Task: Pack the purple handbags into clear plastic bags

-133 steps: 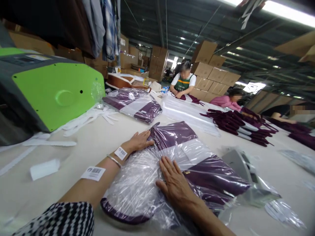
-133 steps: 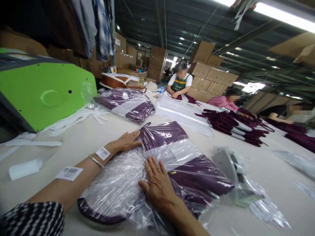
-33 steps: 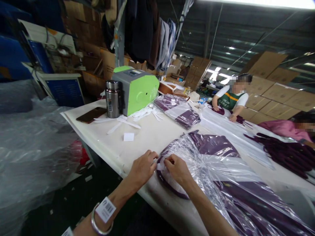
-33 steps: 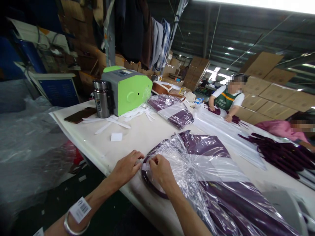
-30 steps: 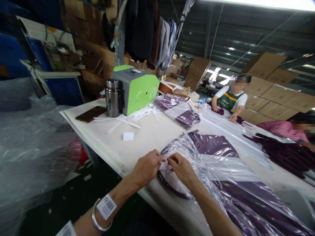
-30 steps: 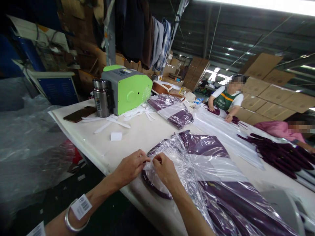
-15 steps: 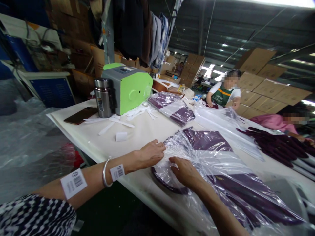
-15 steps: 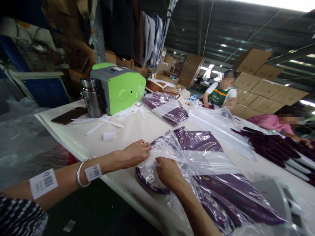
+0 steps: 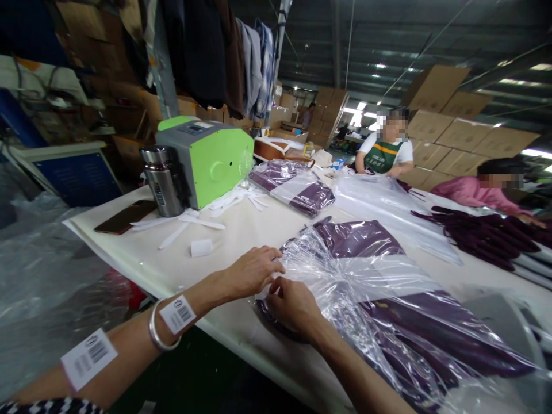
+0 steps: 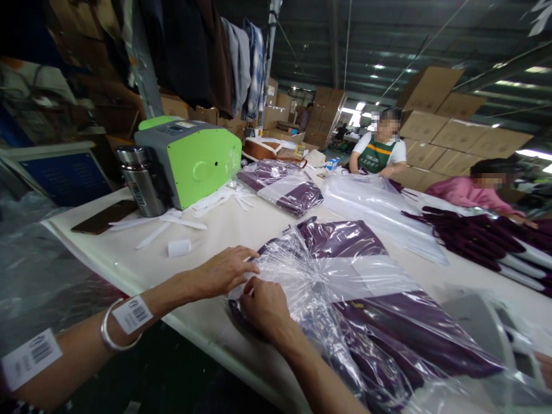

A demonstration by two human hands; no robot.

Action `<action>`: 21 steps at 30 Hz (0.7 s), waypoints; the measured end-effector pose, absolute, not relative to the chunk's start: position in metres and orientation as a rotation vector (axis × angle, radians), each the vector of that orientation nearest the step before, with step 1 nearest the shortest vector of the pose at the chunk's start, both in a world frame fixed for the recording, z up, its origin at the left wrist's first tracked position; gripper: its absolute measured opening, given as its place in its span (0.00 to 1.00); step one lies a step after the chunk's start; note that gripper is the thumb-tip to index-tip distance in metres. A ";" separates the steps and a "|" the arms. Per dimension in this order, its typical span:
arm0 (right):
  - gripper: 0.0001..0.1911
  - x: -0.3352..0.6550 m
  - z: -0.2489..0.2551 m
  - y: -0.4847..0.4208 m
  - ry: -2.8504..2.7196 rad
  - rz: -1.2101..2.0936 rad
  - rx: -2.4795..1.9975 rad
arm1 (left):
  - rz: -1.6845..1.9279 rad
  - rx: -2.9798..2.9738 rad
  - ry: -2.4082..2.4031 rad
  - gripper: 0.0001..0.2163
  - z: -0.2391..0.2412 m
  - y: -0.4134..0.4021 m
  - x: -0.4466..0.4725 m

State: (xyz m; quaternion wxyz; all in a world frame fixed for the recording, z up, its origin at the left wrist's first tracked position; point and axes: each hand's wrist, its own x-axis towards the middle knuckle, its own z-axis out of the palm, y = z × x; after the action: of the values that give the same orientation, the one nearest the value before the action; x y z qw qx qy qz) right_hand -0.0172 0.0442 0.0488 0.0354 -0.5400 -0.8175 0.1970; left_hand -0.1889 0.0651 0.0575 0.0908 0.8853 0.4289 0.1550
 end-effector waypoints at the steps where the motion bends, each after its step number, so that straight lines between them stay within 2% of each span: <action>1: 0.11 -0.018 0.046 0.044 -2.506 0.580 -1.661 | 0.424 2.644 1.251 0.15 0.053 0.067 -0.187; 6: 0.10 -0.004 0.033 0.042 -2.439 0.564 -1.594 | 0.385 2.622 1.210 0.16 0.042 0.072 -0.179; 10: 0.10 0.018 0.040 0.042 -2.420 0.632 -1.443 | 0.367 2.588 1.410 0.11 0.049 0.068 -0.170; 15: 0.11 0.043 0.054 0.050 -2.512 0.449 -1.474 | 0.253 2.701 1.681 0.08 0.052 0.059 -0.154; 18: 0.14 0.054 0.054 0.054 -2.545 0.410 -1.554 | 0.230 2.722 1.801 0.08 0.055 0.055 -0.153; 21: 0.22 0.054 0.051 0.055 -2.497 0.372 -1.608 | 0.238 2.620 1.854 0.07 0.063 0.055 -0.159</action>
State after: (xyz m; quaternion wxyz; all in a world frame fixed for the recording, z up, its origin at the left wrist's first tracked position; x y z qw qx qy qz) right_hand 0.0542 0.0551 0.0513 0.0743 -0.5359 -0.8319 0.1239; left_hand -0.1585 0.0547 0.0632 -0.0386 0.8134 0.5757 0.0740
